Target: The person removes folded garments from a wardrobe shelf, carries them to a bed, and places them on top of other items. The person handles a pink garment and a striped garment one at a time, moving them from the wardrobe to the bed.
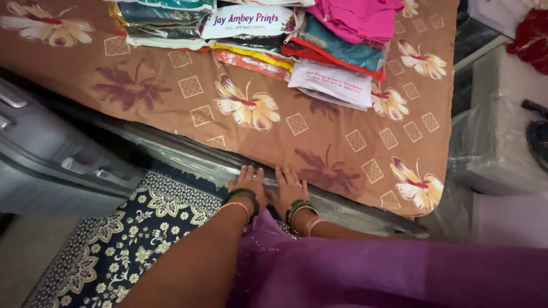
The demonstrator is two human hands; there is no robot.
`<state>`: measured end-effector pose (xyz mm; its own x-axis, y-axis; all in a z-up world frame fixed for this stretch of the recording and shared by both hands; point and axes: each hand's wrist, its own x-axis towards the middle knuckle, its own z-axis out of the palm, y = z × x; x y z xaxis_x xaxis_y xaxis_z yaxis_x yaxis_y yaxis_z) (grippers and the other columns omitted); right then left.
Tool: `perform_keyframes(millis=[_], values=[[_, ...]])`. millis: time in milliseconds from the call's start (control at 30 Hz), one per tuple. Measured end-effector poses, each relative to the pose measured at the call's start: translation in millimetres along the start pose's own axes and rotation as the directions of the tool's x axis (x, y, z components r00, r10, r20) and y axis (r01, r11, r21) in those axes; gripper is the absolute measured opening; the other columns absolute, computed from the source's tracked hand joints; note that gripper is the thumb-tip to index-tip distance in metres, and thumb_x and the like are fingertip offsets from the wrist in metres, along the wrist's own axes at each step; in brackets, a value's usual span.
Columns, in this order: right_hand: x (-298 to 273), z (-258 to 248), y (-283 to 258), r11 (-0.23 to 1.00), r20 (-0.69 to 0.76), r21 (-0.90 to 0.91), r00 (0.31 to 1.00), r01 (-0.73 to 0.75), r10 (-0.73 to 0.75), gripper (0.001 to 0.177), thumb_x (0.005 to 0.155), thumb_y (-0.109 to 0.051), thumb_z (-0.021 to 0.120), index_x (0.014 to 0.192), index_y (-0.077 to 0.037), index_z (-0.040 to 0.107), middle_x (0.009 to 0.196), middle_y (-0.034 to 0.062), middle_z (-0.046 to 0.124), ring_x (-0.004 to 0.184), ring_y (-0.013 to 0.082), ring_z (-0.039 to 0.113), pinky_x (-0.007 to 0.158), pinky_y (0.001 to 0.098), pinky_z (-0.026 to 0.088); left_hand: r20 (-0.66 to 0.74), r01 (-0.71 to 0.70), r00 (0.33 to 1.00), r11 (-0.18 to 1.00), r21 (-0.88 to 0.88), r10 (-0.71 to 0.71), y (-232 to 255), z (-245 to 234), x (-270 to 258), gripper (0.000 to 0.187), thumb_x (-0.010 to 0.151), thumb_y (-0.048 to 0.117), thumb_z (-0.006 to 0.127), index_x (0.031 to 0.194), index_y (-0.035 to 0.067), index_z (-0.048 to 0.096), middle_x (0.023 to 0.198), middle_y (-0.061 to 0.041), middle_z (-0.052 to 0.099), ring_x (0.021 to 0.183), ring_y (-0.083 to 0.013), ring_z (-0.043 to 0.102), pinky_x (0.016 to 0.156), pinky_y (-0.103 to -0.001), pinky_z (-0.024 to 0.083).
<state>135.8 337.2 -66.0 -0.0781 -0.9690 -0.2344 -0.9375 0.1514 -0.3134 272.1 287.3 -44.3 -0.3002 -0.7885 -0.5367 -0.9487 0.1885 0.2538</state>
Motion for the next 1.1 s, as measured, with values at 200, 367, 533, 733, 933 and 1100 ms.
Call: perform_keyframes(millis=[200, 367, 533, 733, 933, 1100], values=[[-20, -4, -17, 1.0, -0.055, 0.022, 0.998, 0.012, -0.01, 0.085, 0.091, -0.05, 0.063, 0.159, -0.013, 0.028, 0.171, 0.0076, 0.009, 0.156, 0.0285, 0.013, 0.122, 0.0573, 0.016, -0.055, 0.012, 0.998, 1.0, -0.002, -0.013, -7, -6, -29, 0.085, 0.094, 0.039, 0.063, 0.163, 0.02, 0.018, 0.172, -0.006, 0.014, 0.16, -0.0236, 0.007, 0.124, -0.057, 0.018], [-32, -4, -23, 0.999, -0.032, 0.02, 0.999, -0.027, 0.028, 0.084, 0.092, -0.053, 0.061, 0.159, -0.013, 0.028, 0.172, 0.0066, 0.008, 0.158, 0.0258, 0.011, 0.124, 0.0566, 0.014, -0.109, 0.03, 0.994, 1.0, 0.003, -0.03, -8, -4, -44, 0.082, 0.097, 0.038, 0.06, 0.163, 0.019, 0.017, 0.171, -0.007, 0.014, 0.158, -0.0239, 0.006, 0.125, -0.055, 0.015], [-43, -3, -21, 1.0, 0.008, 0.019, 1.0, 0.006, -0.006, 0.083, 0.094, -0.051, 0.059, 0.16, -0.012, 0.026, 0.171, 0.0086, 0.005, 0.157, 0.0278, 0.007, 0.123, 0.0566, 0.011, -0.093, 0.051, 0.995, 0.998, 0.037, -0.048, -6, 3, -55, 0.078, 0.1, 0.039, 0.057, 0.163, 0.017, 0.017, 0.171, -0.007, 0.012, 0.159, -0.0252, 0.005, 0.125, -0.055, 0.015], [-62, 6, -25, 0.998, -0.029, -0.036, 0.999, 0.042, -0.043, 0.08, 0.094, -0.047, 0.058, 0.159, -0.012, 0.027, 0.171, 0.0122, 0.004, 0.156, 0.0305, 0.009, 0.121, 0.0579, 0.014, -0.033, 0.113, 0.993, 0.991, -0.07, -0.115, -5, 19, -77, 0.076, 0.101, 0.044, 0.055, 0.163, 0.019, 0.018, 0.172, -0.006, 0.013, 0.159, -0.0231, 0.006, 0.126, -0.055, 0.015], [-84, 19, -23, 0.995, -0.039, -0.047, 0.995, 0.092, -0.094, 0.077, 0.095, -0.042, 0.059, 0.159, -0.011, 0.029, 0.171, 0.0126, 0.008, 0.156, 0.0318, 0.013, 0.12, 0.0596, 0.017, -0.034, 0.124, 0.992, 0.992, -0.025, -0.125, -9, 34, -94, 0.078, 0.101, 0.045, 0.055, 0.163, 0.018, 0.018, 0.171, -0.004, 0.014, 0.159, -0.0239, 0.006, 0.126, -0.055, 0.015], [-100, 28, -25, 0.994, 0.002, -0.042, 0.995, 0.099, -0.099, 0.073, 0.097, -0.042, 0.056, 0.158, -0.012, 0.029, 0.17, 0.0112, 0.01, 0.155, 0.0316, 0.012, 0.121, 0.0588, 0.018, -0.056, 0.09, 0.995, 0.996, 0.022, -0.088, -10, 49, -108, 0.079, 0.099, 0.043, 0.057, 0.164, 0.018, 0.018, 0.17, -0.004, 0.017, 0.159, -0.0231, 0.009, 0.126, -0.054, 0.017]])
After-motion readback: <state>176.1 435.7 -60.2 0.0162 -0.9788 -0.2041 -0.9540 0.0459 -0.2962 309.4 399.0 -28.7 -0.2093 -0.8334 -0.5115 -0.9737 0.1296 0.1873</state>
